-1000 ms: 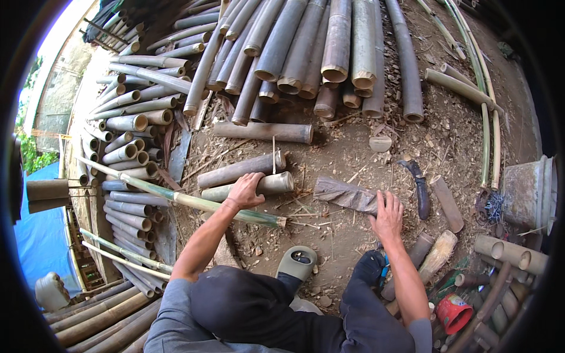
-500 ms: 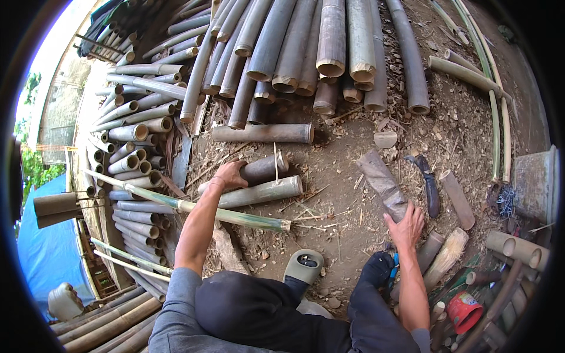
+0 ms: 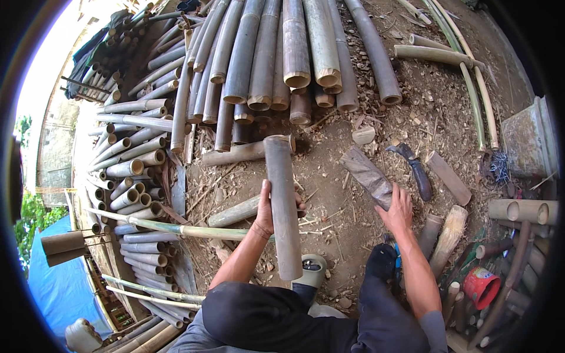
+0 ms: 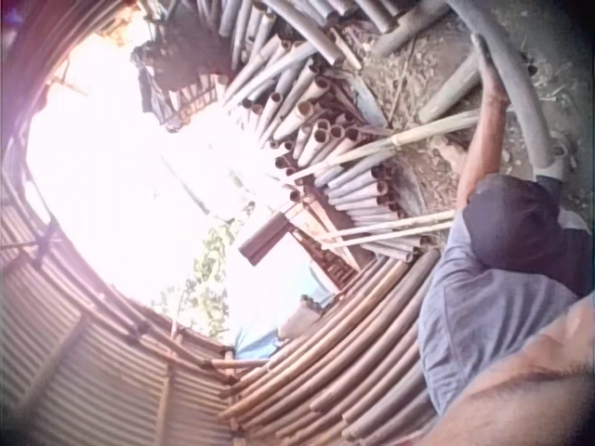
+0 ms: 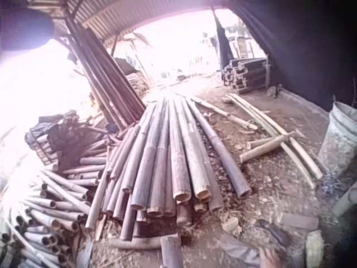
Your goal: The person selects a long bamboo pole and cuts a short segment from it using a hand saw. They then use a wooden mallet and a knife to split the segment and remove the inner pith. Finally, they use a chisel to smooth the interior surface of the bamboo piece.
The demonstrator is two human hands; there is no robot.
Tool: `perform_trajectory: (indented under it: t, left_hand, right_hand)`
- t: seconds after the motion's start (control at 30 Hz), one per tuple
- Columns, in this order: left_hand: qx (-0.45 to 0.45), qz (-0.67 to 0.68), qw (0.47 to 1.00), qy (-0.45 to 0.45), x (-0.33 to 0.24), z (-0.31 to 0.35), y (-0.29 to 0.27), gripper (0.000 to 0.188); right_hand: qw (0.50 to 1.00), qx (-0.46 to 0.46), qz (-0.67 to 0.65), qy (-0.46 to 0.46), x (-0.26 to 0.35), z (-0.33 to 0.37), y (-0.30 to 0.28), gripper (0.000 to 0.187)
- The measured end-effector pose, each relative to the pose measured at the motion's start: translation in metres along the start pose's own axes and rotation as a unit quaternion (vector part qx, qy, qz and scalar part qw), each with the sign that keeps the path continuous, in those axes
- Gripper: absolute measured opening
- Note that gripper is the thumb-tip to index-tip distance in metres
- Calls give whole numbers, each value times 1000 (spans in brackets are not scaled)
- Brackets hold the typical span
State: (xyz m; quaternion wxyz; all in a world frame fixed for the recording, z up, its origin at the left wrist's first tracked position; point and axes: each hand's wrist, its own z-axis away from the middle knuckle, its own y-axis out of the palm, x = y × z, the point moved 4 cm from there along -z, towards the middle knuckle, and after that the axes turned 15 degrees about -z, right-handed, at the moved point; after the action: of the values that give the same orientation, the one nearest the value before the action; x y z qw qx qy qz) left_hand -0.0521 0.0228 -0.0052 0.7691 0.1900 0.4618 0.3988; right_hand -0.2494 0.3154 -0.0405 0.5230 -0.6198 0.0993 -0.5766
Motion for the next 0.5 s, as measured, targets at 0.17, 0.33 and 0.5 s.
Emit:
perform_trajectory:
  t: [0.17,0.33,0.5]
  left_hand:
    - [-90,-265,956,-85,21,-3,30,51]
    - [-74,-377,913,-136,-3,-3,64,53]
    - [-84,-472,874,-77,34,-29,114,77]
  right_hand:
    - [996,26,21,-78,-12,-4,-8,93]
    - [970,164,22,-178,-3,-21,-11,92]
    - [981,130,37,-142,-1,-13,-17,94]
